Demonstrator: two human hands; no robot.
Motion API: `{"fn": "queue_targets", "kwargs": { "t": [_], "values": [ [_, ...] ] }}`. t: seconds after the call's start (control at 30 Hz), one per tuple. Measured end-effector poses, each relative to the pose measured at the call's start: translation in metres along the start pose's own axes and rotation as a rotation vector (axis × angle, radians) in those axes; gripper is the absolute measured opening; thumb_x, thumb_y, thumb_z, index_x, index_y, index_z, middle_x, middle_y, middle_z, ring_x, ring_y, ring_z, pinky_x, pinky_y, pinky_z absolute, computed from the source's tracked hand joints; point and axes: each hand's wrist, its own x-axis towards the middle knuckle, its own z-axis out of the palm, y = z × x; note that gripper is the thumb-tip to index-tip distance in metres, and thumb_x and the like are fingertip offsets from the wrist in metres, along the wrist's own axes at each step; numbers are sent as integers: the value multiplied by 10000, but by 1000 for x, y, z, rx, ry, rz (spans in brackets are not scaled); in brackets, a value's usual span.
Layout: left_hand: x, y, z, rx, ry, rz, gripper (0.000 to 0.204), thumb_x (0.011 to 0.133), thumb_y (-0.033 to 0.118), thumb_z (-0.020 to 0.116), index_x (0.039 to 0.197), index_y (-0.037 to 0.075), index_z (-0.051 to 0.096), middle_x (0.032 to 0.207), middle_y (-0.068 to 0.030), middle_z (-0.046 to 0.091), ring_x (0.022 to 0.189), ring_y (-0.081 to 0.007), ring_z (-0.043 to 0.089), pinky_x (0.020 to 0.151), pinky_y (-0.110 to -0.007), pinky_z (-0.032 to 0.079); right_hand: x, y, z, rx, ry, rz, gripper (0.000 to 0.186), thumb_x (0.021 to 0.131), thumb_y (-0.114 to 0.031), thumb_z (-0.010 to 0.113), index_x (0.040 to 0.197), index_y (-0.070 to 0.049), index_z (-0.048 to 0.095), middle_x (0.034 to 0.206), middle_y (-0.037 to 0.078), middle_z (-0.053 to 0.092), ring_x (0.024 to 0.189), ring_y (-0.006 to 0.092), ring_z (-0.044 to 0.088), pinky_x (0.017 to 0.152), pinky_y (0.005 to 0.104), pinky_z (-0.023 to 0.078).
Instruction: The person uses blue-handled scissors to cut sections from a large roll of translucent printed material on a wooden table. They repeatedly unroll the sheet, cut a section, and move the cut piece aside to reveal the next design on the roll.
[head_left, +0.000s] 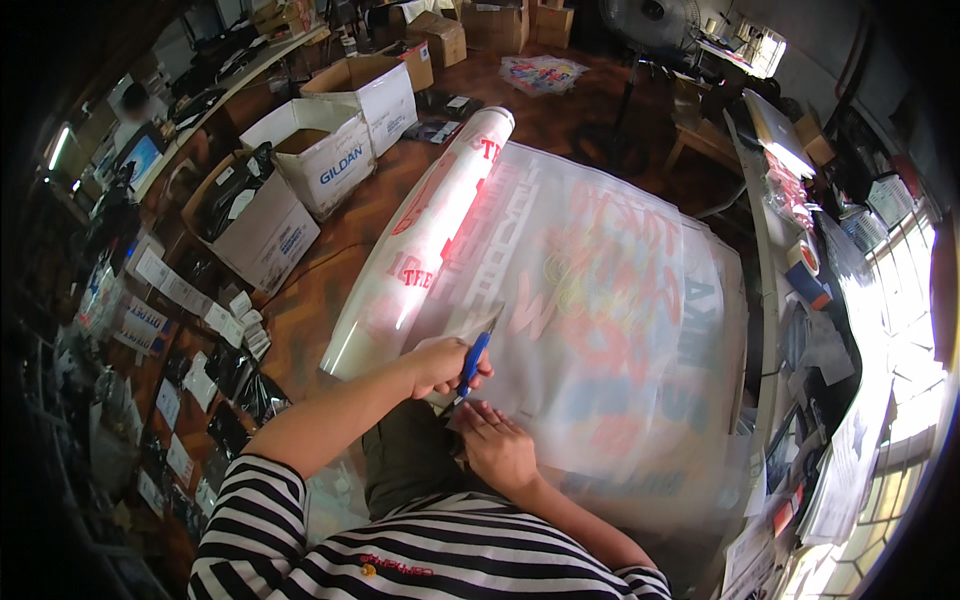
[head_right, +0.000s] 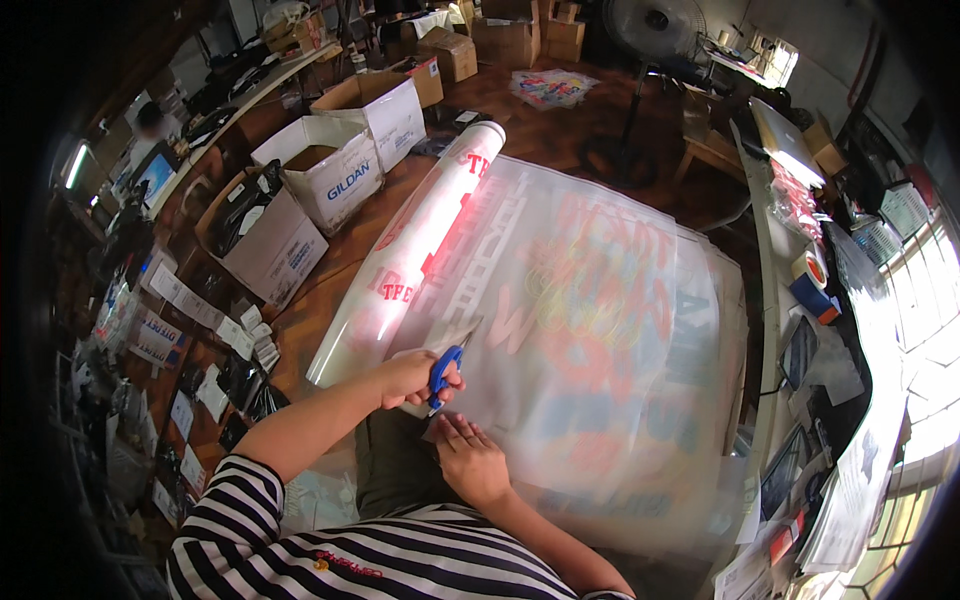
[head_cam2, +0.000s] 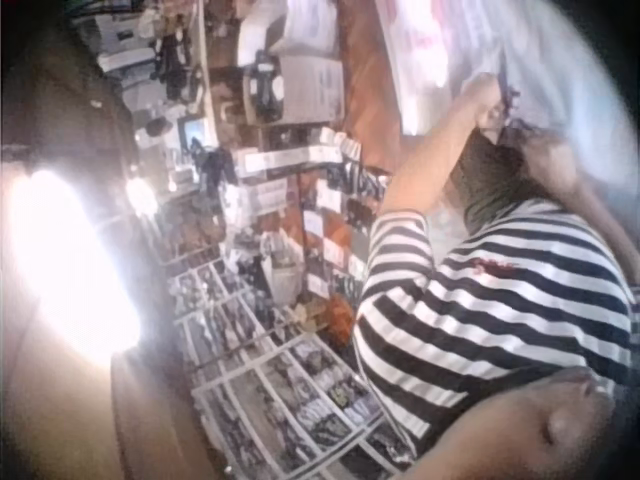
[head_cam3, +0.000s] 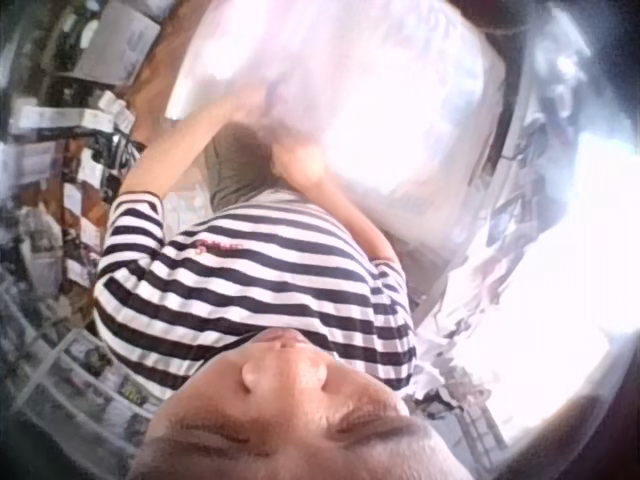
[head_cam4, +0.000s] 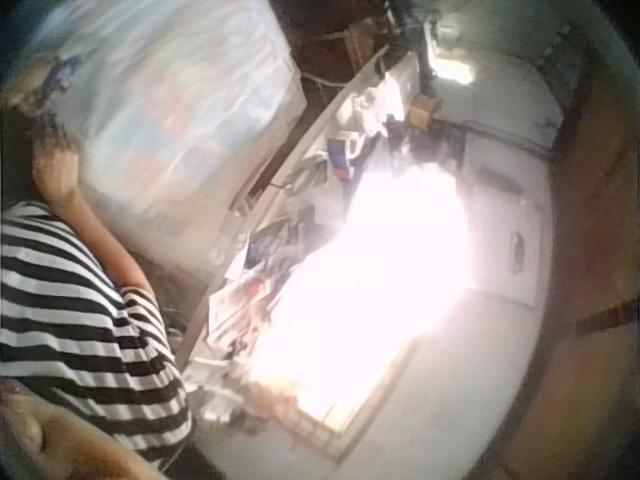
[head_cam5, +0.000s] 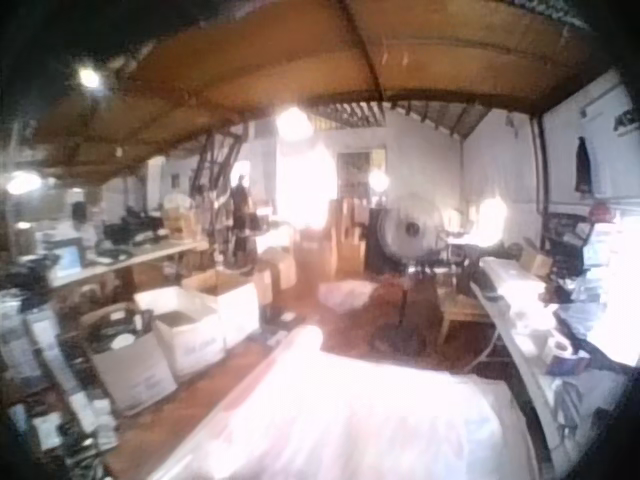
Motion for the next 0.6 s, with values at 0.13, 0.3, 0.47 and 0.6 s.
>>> {"fn": "queue_targets", "kwargs": {
  "t": [0.13,0.3,0.47,0.6],
  "values": [
    [26,32,-6,-28,-21,-17,255,806,282,603,916,54,573,665,10,546,424,-23,263,378,-197,145,9,3,-9,102,-16,51,234,802,-158,621,1019,-81,662,1070,45,675,948,197,670,777,324,558],
    [53,70,-22,-9,-55,-16,231,796,270,599,903,66,579,659,18,541,416,-20,260,368,-194,132,21,10,-29,229,-78,80,202,816,-204,647,995,-115,675,1004,21,694,876,175,683,680,305,570],
    [82,100,-34,-39,-84,6,214,804,270,599,894,77,576,663,31,532,454,-9,324,356,-186,147,23,17,-34,376,-134,169,165,820,-228,662,958,-141,690,908,24,700,803,213,685,621,336,553],
    [106,126,-39,-38,-96,16,238,803,285,597,897,68,562,665,20,534,458,-7,337,345,-173,154,23,27,-38,558,-178,223,174,815,-237,675,966,-151,688,912,32,696,792,226,681,624,355,546]
  ]
}}
